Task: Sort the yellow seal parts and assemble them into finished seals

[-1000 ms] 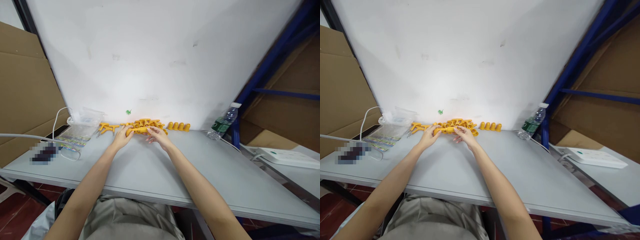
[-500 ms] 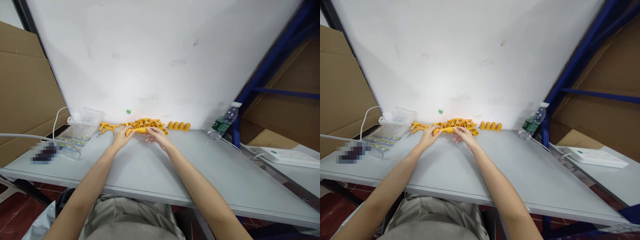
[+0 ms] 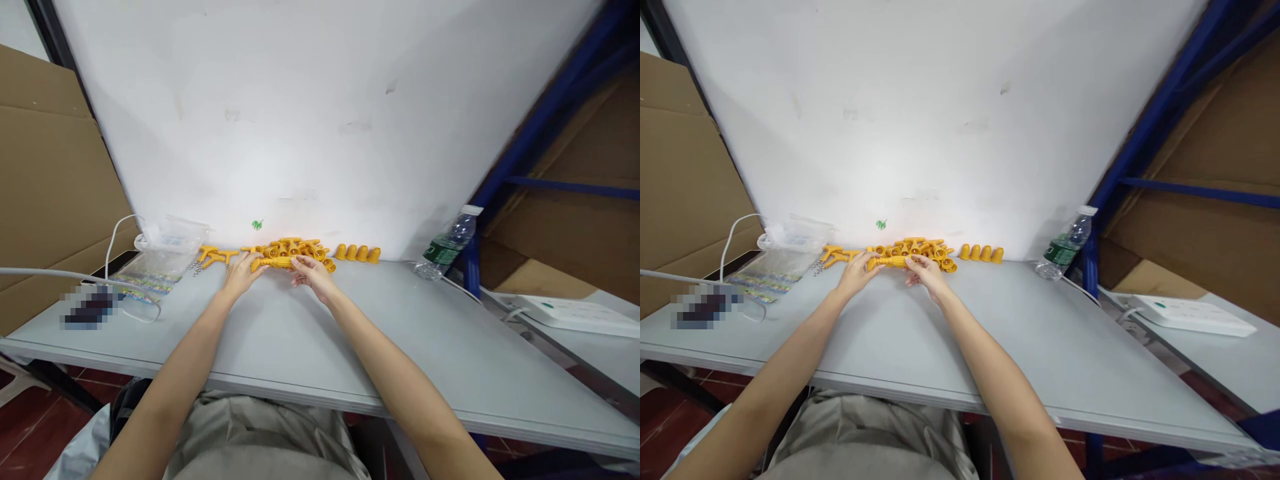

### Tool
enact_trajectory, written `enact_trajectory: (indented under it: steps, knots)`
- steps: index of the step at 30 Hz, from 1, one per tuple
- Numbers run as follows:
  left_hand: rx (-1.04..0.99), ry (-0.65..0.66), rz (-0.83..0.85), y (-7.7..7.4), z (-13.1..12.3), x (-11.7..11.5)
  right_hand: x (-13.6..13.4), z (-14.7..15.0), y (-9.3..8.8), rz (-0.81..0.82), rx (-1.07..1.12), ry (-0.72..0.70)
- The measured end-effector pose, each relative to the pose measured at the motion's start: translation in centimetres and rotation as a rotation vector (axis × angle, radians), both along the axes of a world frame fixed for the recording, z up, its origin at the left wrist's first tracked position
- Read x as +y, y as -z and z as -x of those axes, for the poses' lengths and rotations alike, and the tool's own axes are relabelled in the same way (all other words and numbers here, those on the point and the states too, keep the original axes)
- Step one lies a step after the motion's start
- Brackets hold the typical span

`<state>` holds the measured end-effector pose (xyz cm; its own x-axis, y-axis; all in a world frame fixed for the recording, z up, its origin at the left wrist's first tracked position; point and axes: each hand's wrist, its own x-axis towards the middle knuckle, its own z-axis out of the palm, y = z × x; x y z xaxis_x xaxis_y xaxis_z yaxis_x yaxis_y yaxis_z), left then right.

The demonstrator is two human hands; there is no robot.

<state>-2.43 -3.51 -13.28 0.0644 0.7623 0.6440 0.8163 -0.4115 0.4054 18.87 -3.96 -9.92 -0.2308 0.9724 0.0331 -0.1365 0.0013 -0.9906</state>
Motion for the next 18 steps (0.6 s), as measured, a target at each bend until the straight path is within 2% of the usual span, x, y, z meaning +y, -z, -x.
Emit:
enact_trajectory:
  steps: [6,10,12,14,18]
  knots:
    - [-0.021,0.007,0.054,0.3,1.1,0.6,0.7,0.2,0.8,-0.104,-0.023,0.037]
    - [-0.117,-0.074,0.026,1.1,2.7,1.2,2.6,-0.8,0.3,-0.336,-0.049,0.287]
    - [-0.128,-0.141,0.030,1.7,3.2,1.6,3.7,-1.2,0.0,-0.454,-0.128,0.402]
    - [-0.107,-0.173,0.050,2.2,3.2,1.9,4.7,-1.1,-0.1,-0.556,-0.253,0.459]
    - [-0.054,-0.132,0.075,3.0,2.6,2.3,5.8,0.6,0.3,-0.742,-0.556,0.405]
